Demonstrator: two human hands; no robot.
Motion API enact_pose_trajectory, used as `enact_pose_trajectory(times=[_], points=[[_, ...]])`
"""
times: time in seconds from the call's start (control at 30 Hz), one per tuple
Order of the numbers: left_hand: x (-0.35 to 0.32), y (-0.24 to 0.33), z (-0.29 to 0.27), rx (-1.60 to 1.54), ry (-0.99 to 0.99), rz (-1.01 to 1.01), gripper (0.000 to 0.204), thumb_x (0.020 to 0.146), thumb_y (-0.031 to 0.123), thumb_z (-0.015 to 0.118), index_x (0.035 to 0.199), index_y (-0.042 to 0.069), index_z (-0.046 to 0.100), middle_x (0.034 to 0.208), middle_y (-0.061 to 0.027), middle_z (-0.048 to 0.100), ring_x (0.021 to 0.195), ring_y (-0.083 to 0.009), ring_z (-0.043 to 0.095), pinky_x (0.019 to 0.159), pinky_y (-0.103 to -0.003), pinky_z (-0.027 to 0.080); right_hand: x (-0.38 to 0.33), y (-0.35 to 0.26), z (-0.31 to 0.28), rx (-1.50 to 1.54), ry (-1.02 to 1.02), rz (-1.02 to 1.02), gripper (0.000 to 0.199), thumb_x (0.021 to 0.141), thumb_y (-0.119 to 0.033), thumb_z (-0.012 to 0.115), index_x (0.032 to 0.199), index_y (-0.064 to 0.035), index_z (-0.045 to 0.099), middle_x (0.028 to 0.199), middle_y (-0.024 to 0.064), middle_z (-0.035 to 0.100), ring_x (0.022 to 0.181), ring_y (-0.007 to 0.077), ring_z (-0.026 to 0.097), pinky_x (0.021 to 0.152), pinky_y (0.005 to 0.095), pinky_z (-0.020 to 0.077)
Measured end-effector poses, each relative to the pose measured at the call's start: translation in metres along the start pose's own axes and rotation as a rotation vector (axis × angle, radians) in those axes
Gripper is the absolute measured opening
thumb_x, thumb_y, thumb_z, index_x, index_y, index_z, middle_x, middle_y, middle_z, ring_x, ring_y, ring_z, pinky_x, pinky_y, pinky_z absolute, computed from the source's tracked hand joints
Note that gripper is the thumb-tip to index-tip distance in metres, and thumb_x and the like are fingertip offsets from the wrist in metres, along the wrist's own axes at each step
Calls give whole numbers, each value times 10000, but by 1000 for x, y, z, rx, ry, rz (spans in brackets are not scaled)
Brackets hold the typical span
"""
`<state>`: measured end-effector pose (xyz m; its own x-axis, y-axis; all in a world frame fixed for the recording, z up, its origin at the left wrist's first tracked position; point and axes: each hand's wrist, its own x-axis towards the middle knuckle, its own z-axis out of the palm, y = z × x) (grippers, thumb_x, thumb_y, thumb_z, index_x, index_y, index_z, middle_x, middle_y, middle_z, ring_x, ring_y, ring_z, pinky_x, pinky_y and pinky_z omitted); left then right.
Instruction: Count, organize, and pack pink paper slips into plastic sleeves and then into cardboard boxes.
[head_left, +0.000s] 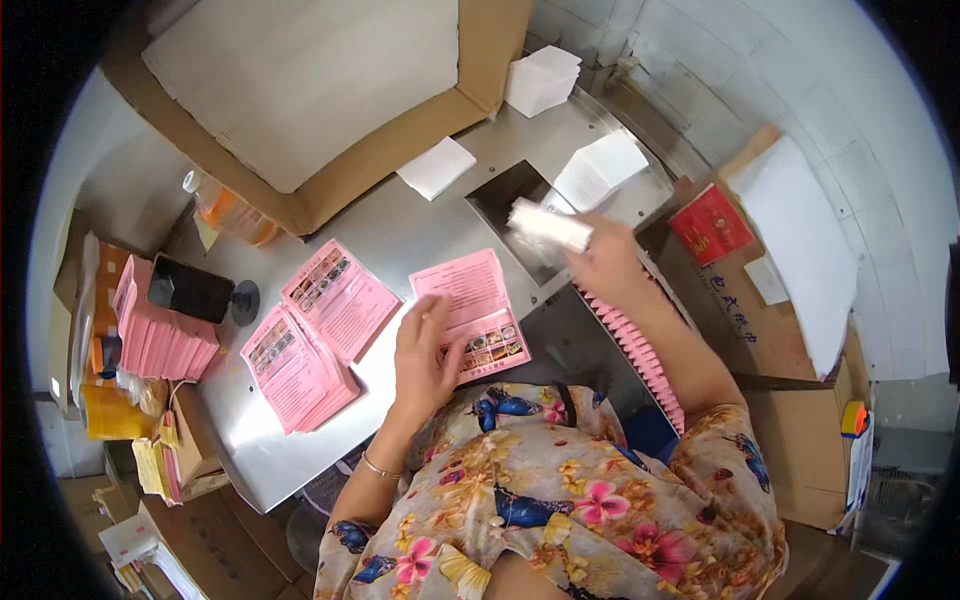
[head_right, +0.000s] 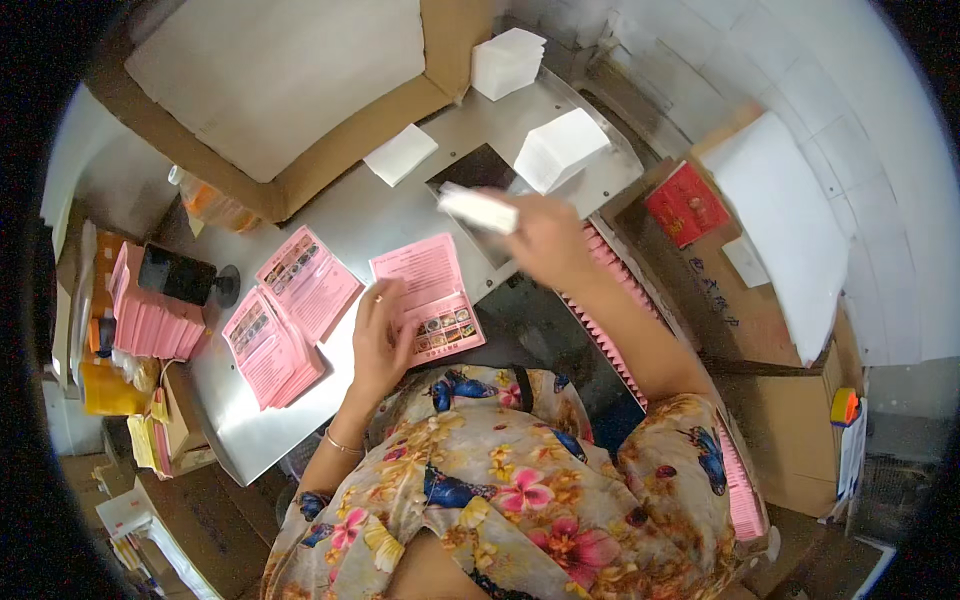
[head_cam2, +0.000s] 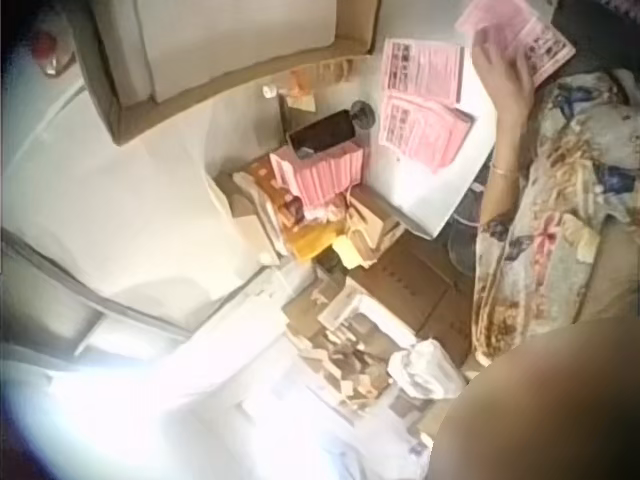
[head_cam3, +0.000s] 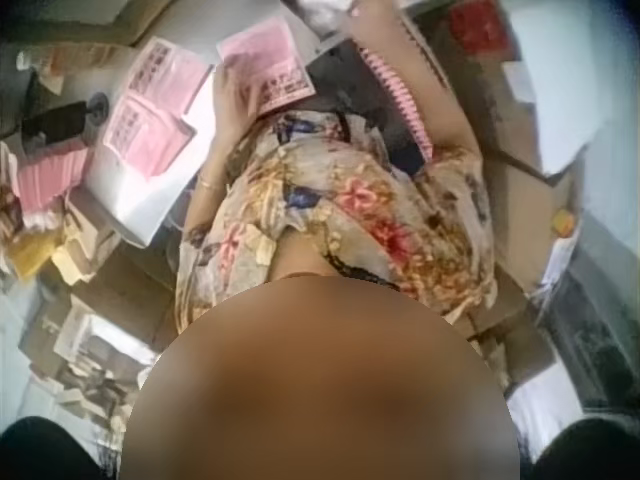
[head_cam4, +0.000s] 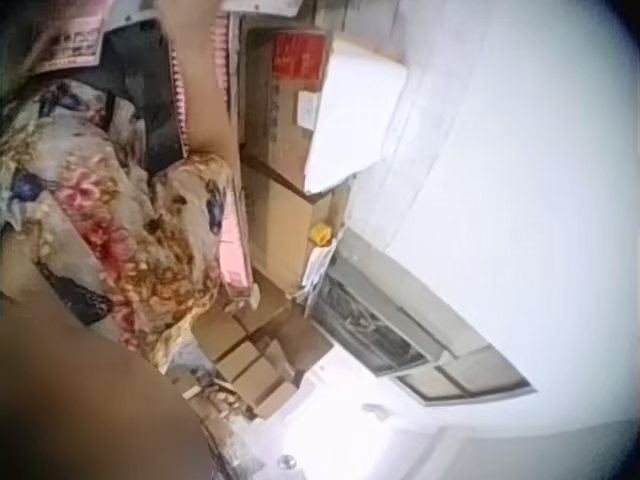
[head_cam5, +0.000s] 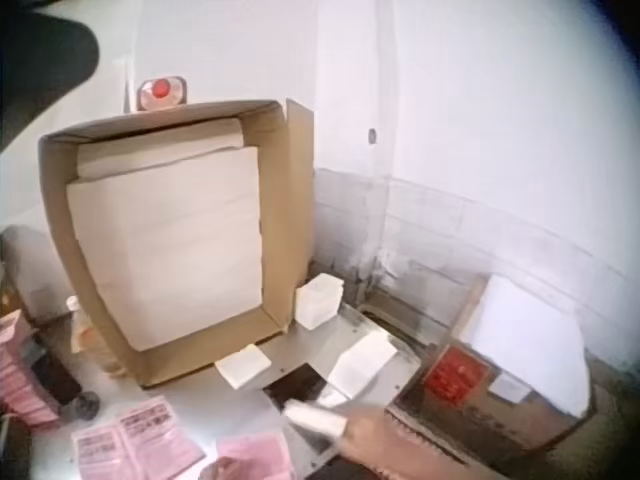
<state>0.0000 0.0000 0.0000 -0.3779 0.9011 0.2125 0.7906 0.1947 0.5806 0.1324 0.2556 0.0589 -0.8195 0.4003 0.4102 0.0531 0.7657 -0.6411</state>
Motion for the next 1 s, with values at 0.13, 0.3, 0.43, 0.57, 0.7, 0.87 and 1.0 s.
enact_pose_trajectory(times=[0.13, 0.3, 0.43, 0.57, 0.7, 0.87, 1.0], points=[[28, 30, -11, -567, 338, -65, 356, 801, 53, 735, 1150, 74, 669, 1380, -179, 525, 1281, -323, 511, 1075, -429, 389, -28, -42, 41, 145, -333, 71, 250, 886, -229, 703, 1027, -23, 722, 799, 181, 692, 690, 315, 692, 625, 388, 521], [36, 31, -10, -656, 454, -3, 185, 788, -3, 716, 967, 40, 703, 1257, -148, 594, 1164, -256, 571, 962, -364, 451, -15, -28, 36, 265, -46, -27, 232, 896, -202, 703, 1073, -53, 718, 842, 119, 706, 727, 256, 682, 679, 338, 529], [37, 44, -24, -349, 590, 76, 199, 755, -21, 738, 938, 54, 725, 1182, -151, 621, 1093, -279, 600, 926, -373, 464, 39, 31, -24, -239, 332, -184, 232, 901, -185, 691, 1094, -59, 719, 986, 97, 702, 816, 245, 676, 732, 332, 528], [40, 45, -23, -292, 657, 107, 210, 741, -15, 764, 936, 59, 735, 1166, -157, 630, 1111, -319, 598, 938, -405, 473, 49, 72, -36, -592, 186, -176, 241, 906, -213, 681, 1088, -60, 723, 1032, 92, 689, 835, 263, 666, 721, 347, 526], [37, 45, -26, -251, 651, 98, 207, 741, -13, 771, 930, 57, 729, 1160, -156, 634, 1120, -334, 595, 940, -412, 477, 50, 70, -37, -470, 107, 28, 211, 909, -222, 665, 1027, -63, 741, 937, 105, 698, 772, 287, 665, 691, 363, 525], [35, 45, -28, -355, 613, 56, 209, 751, -10, 753, 948, 49, 716, 1159, -160, 635, 1072, -307, 611, 912, -388, 484, 50, 69, -39, -358, 178, 72, 182, 915, -187, 642, 985, -58, 751, 889, 126, 708, 734, 301, 670, 681, 370, 526], [34, 43, -23, -520, 605, 73, 179, 824, 20, 724, 1000, 26, 692, 1123, -124, 652, 1000, -212, 622, 856, -327, 489, 51, 65, -41, -399, 210, 86, 212, 938, -117, 584, 1089, -75, 728, 941, 138, 704, 779, 301, 671, 695, 356, 518]])
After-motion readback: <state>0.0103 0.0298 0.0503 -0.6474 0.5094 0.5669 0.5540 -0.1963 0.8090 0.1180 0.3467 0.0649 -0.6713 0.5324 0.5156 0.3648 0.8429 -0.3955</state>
